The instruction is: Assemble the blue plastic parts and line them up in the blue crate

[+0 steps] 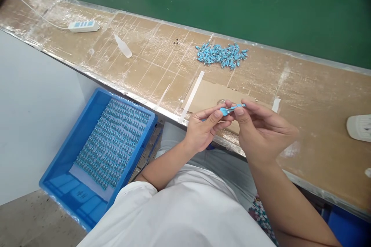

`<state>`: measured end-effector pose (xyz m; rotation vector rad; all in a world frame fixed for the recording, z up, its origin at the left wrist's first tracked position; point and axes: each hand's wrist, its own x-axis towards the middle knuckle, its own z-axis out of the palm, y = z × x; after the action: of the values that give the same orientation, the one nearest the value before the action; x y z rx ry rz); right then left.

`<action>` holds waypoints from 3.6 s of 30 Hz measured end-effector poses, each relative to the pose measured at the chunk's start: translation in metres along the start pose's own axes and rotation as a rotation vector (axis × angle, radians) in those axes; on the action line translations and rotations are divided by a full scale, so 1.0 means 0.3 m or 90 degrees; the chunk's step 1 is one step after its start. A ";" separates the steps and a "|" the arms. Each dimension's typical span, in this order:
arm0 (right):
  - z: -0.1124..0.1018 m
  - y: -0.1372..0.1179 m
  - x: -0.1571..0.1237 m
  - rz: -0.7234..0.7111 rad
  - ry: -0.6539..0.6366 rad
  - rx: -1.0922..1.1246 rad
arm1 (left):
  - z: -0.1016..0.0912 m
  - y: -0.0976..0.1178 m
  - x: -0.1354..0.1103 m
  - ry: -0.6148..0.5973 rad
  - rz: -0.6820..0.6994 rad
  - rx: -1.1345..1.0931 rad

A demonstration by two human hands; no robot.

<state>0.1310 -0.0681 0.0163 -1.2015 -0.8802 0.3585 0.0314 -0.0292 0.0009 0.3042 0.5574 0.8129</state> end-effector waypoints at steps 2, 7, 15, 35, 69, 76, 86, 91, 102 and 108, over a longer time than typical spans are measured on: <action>0.001 -0.003 -0.001 -0.013 -0.002 -0.003 | 0.001 0.001 -0.002 0.016 -0.005 -0.001; 0.001 -0.010 -0.001 -0.043 0.002 -0.050 | 0.001 0.004 -0.004 0.026 -0.006 0.011; -0.004 -0.006 0.001 -0.073 0.004 -0.067 | 0.018 0.011 -0.004 0.021 0.000 0.000; -0.016 0.014 -0.017 -0.094 -0.005 -0.140 | 0.015 0.006 0.001 0.043 -0.005 -0.003; -0.041 0.029 0.035 -0.295 -0.102 -0.192 | 0.003 0.012 -0.020 -0.016 0.019 0.059; -0.043 -0.010 0.013 -0.102 -0.075 -0.101 | 0.001 -0.005 -0.023 -0.009 -0.003 0.012; -0.096 0.052 -0.005 -0.157 -0.037 -0.210 | 0.023 -0.028 -0.034 -0.014 0.081 0.139; -0.097 0.040 0.013 -0.262 -0.020 -0.245 | 0.021 -0.008 -0.052 -0.047 0.047 0.211; -0.058 -0.004 0.001 0.142 -0.061 0.038 | -0.004 0.011 -0.037 -0.054 0.052 0.115; -0.017 -0.011 -0.013 0.197 -0.128 0.172 | -0.023 0.011 -0.023 -0.062 0.028 0.054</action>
<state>0.1316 -0.0752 0.0173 -1.0602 -0.7871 0.8337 0.0216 -0.0318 -0.0006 0.4323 0.4963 0.8136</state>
